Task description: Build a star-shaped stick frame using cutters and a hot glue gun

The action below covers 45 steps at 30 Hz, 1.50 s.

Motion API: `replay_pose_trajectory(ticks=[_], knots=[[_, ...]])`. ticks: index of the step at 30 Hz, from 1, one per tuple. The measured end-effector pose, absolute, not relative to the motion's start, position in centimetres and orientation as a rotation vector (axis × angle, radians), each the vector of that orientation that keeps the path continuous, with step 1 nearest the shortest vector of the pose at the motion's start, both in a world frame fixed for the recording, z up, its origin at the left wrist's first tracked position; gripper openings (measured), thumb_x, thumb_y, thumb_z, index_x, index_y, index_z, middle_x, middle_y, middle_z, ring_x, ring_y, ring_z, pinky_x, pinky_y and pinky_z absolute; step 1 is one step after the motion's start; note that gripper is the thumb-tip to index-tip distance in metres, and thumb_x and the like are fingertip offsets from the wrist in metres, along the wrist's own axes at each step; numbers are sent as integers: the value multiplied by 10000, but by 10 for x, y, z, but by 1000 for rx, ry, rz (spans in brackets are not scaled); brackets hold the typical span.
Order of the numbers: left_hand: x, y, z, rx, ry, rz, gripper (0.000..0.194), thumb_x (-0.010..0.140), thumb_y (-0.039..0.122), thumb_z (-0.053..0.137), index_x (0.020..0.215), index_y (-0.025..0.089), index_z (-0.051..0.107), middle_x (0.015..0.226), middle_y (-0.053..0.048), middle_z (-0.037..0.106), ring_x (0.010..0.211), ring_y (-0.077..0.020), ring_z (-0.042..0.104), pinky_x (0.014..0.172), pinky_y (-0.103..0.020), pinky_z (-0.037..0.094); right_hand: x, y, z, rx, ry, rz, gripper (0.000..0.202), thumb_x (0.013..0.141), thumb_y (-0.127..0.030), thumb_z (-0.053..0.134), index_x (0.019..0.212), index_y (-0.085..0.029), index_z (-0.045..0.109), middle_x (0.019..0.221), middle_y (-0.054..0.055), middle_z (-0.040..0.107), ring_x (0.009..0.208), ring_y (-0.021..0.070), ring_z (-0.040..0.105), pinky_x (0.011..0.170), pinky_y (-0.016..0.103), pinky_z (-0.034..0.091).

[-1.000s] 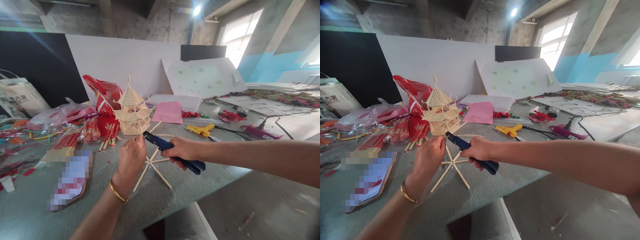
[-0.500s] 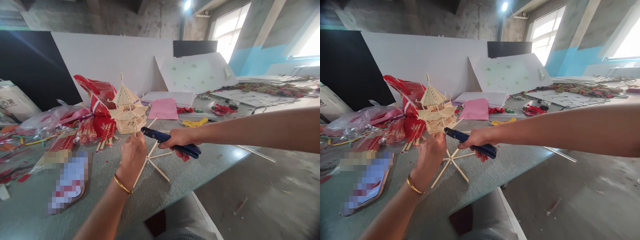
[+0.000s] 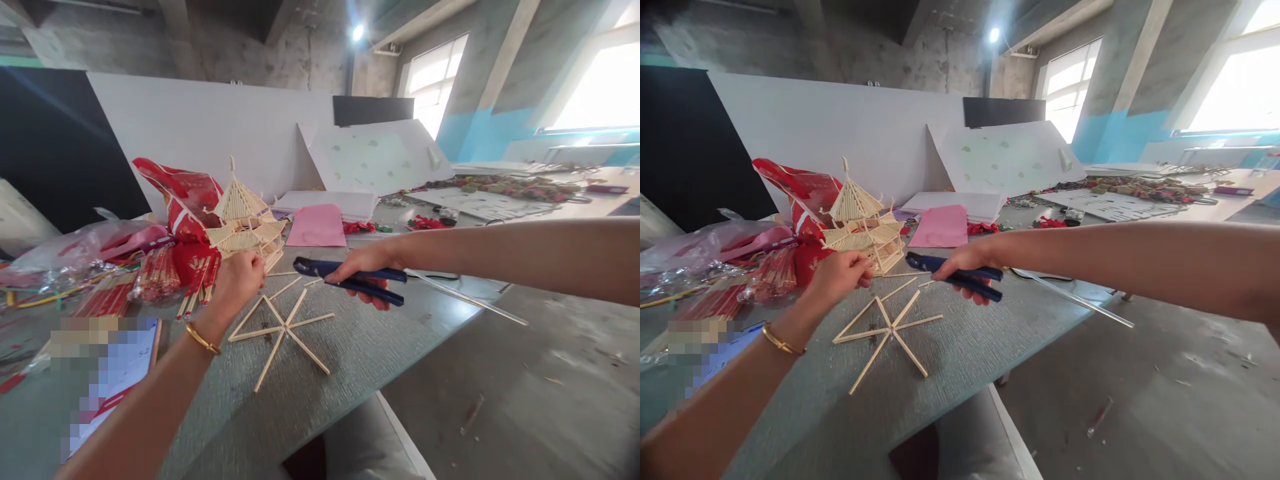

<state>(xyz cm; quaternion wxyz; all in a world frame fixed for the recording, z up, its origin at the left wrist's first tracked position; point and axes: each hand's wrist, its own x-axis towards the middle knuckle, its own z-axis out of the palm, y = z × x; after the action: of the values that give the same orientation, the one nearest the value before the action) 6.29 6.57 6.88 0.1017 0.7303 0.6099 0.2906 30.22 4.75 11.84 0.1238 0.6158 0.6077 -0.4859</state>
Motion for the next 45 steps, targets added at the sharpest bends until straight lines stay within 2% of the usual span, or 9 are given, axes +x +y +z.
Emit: replay_pose_trajectory(ticks=[5,10,13,18,25,30,34,40,45], knots=[[56,83,70,1844,1562,843,211,804,309,473,738,146,591,764,-62,710,612,-133,660,575,-218,479,312,81,114,1855,2209,-309,474,797,-523,508,822,-63,618,671,123,628,628,217,628,634,319,467],[64,99,67,1717,1458,790,186,676,329,619,664,144,600,664,-31,674,556,-117,592,521,-209,413,296,134,77,1915,2278,-7,608,737,-591,558,978,-41,653,922,217,648,924,306,603,770,353,439],[65,106,59,1704,1426,755,225,627,365,662,642,144,617,578,14,606,500,-87,504,483,-196,349,286,163,52,1917,2344,71,672,745,-629,528,1077,-54,626,1059,228,618,992,307,579,795,351,435],[68,119,41,1695,1386,647,254,640,377,653,683,128,641,568,24,569,463,-67,435,453,-191,317,281,193,27,1947,2419,176,796,751,-704,443,1162,-35,570,1102,250,588,1012,338,559,802,402,434],[89,143,31,1794,1402,514,150,664,272,646,681,124,658,487,33,527,449,-88,464,461,-207,392,286,202,14,1941,2472,278,795,792,-688,386,1128,6,582,1113,277,560,1046,348,518,853,425,385],[99,151,29,1885,1445,402,122,662,253,645,676,134,670,493,21,567,448,-106,504,479,-223,415,284,188,24,1882,2595,347,567,846,-523,446,1116,-45,588,1138,230,554,1075,330,491,871,419,350],[103,150,34,2002,1472,350,147,662,289,650,654,144,672,465,35,542,440,-110,495,485,-227,380,283,163,41,1778,2720,365,365,861,-379,463,1052,-105,609,1092,161,588,1023,282,524,813,357,368],[105,149,32,2118,1494,291,122,671,262,633,646,153,681,449,30,551,451,-111,507,498,-219,362,293,121,50,1633,2852,276,284,864,-343,460,930,-125,631,922,106,644,857,224,579,665,296,356],[106,147,30,2124,1501,228,109,666,222,618,666,135,685,455,20,560,438,-112,522,475,-212,382,301,103,46,1658,2836,191,282,857,-363,474,890,-136,638,870,92,643,804,209,582,637,285,337]])
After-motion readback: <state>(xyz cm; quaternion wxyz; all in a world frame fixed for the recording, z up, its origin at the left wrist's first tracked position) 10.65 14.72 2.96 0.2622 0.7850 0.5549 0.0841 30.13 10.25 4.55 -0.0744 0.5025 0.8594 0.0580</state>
